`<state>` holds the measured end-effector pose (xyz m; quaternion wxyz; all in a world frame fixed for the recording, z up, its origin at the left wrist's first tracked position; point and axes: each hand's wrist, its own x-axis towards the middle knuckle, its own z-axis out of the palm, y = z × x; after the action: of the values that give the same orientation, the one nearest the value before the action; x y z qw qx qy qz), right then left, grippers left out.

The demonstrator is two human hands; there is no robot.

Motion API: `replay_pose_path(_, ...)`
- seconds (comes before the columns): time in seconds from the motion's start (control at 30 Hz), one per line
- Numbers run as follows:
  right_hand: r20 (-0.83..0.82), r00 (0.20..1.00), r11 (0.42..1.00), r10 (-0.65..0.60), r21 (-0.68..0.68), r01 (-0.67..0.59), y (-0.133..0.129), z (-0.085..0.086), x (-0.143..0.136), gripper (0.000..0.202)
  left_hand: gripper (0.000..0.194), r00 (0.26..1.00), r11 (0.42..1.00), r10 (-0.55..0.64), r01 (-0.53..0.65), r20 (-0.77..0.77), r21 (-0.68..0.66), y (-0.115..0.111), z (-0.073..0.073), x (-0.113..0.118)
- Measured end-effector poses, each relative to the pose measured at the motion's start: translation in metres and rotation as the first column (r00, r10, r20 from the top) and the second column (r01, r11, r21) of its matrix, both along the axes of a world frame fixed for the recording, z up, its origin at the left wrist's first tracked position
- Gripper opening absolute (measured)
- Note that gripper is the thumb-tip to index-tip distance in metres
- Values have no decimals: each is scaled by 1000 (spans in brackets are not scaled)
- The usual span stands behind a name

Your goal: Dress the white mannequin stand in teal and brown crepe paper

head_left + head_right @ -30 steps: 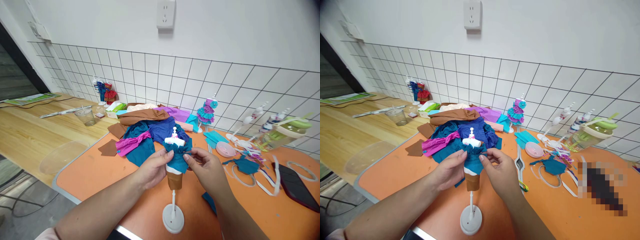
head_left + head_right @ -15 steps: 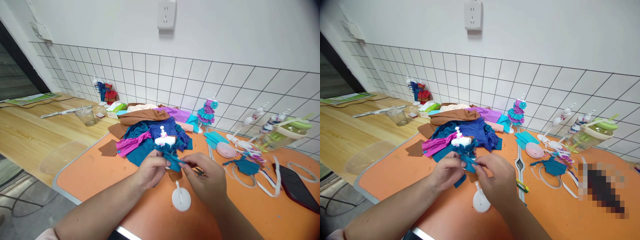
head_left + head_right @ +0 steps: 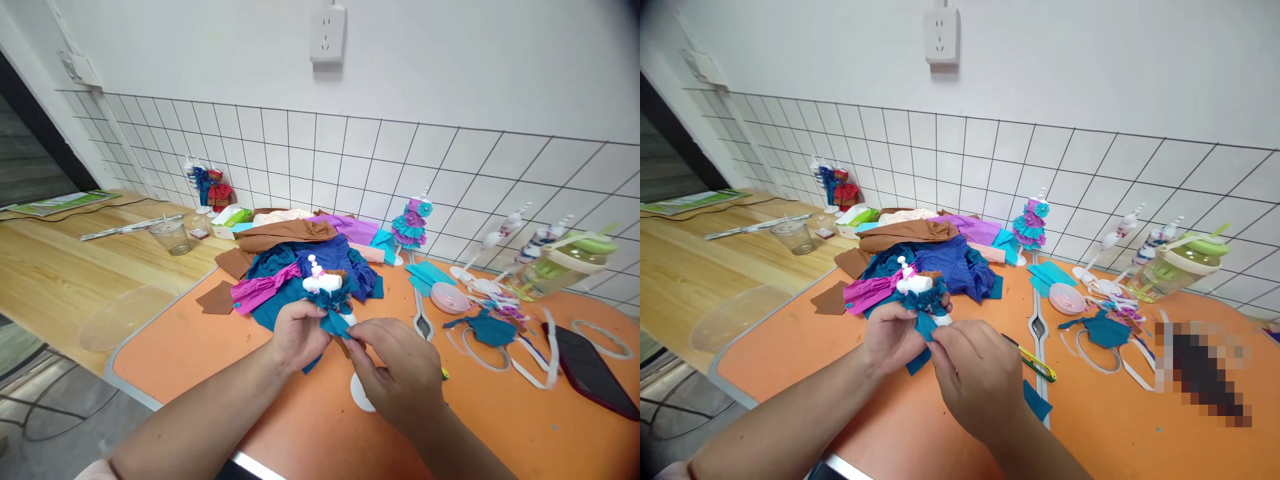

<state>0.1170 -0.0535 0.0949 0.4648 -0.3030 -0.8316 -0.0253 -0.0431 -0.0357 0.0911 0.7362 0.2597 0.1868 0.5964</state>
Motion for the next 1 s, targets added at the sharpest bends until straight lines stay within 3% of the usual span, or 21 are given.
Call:
replay_pose_path(0.23, -51, 997, 981, -62, -185, 52, -2, 2, -6, 15, 45, 999, 1000, -1, 1, -33, -7, -4, -1, 1)
replay_pose_path(0.43, -67, 986, 966, -153, -221, 135, 0, 0, -5, 5, 36, 993, 999, 25, -20, -113, 44, -9, -2, 6)
replay_pose_path(0.6, -121, 976, 938, -178, -320, 132, 2, 0, -5, 7, 27, 975, 990, -38, 67, -221, 123, -15, -8, 7)
replay_pose_path(0.7, -222, 962, 834, -159, -551, 11, 2, 6, -6, 11, 32, 964, 987, -47, 85, -262, 138, -19, -12, 6)
replay_pose_path(0.8, -378, 918, 633, -120, -742, -222, 6, 14, -3, 16, 38, 953, 972, -127, 175, -274, 158, -21, -13, 7)
replay_pose_path(0.9, -501, 863, 479, -65, -775, -413, 12, 18, 2, 23, 48, 950, 957, -175, 226, -259, 181, -21, -12, 8)
replay_pose_path(1.0, -562, 827, 393, 4, -760, -518, 17, 17, 7, 28, 47, 974, 978, -93, 128, -206, 164, -19, -11, 10)
